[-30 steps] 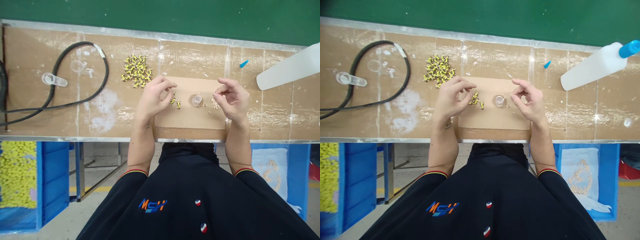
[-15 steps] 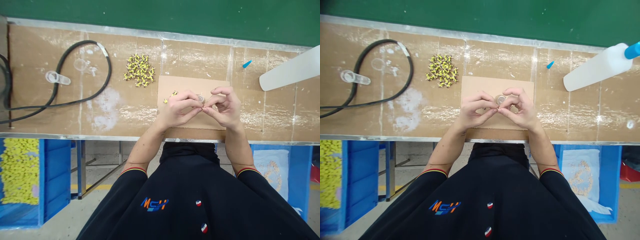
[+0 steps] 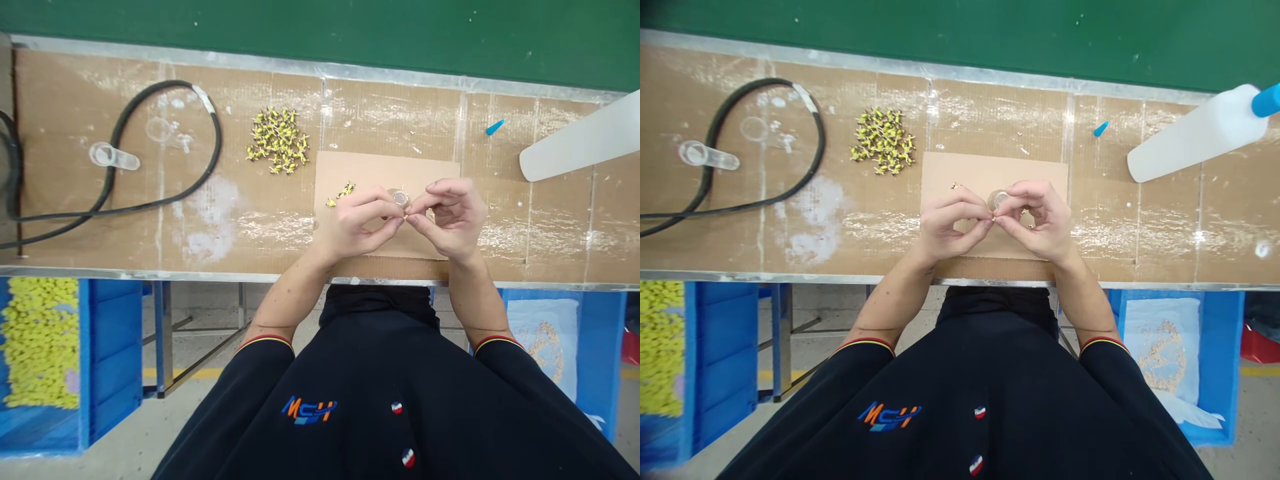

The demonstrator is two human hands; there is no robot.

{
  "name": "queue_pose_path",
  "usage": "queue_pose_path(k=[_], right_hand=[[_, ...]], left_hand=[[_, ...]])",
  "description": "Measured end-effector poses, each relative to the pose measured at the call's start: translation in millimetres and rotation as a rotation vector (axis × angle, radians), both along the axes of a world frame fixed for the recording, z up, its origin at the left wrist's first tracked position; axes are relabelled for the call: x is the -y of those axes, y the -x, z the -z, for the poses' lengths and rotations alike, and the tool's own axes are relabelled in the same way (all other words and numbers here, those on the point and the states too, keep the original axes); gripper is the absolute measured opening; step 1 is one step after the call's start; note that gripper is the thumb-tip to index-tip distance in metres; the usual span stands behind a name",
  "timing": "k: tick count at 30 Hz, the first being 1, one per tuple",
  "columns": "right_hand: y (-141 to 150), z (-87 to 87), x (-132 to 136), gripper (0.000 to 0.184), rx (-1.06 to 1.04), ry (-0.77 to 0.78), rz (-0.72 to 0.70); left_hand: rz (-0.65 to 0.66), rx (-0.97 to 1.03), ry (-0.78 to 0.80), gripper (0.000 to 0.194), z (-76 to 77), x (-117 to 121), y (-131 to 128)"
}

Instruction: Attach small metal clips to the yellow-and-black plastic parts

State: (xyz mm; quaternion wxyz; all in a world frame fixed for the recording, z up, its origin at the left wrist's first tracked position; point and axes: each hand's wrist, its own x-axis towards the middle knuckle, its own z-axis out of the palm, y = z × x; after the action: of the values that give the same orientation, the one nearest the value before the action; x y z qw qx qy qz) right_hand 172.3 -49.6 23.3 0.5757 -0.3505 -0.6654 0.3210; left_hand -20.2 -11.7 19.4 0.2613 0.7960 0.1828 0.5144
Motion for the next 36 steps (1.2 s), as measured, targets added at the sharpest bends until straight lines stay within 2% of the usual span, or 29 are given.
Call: queue_pose_path(k=[8,13,18,25,32,36], right_hand=[[-2.2,-1.8,1.3,0.040,0.013,0.083,-0.023],[-5.9,-4.4,0.0,0.044,0.004,0.145,-0.094],[-7.9,-4.3,-0.2,0.050,0.059,0.237,-0.091],[-5.3,-5.0,1.6,0.054,0.002,0.270,-0.123],[-1.3,0.7,2.5,0.056,0.006,0.302,-0.089],[-5.3,2.2,1.0,0.050,0.056,0.242,0.052]], left_hand=[[-0.053,-0.051,-0.061,0.006,6.9,-0.3,-0.4],[-0.087,0.033,-0.067,0.011,8.2,-1.9,-0.7],[-0.035,0.041,-0.073,0.015,9.0,-0.5,0.4],[-0.017,0.062,-0.044,0.013,6.2,0.1,2.5],[-0.055,0.047,-0.059,0.011,8.4,1.4,-0.1],[-0.091,-0.114,-0.004,0.015,2.2,-10.1,17.6]])
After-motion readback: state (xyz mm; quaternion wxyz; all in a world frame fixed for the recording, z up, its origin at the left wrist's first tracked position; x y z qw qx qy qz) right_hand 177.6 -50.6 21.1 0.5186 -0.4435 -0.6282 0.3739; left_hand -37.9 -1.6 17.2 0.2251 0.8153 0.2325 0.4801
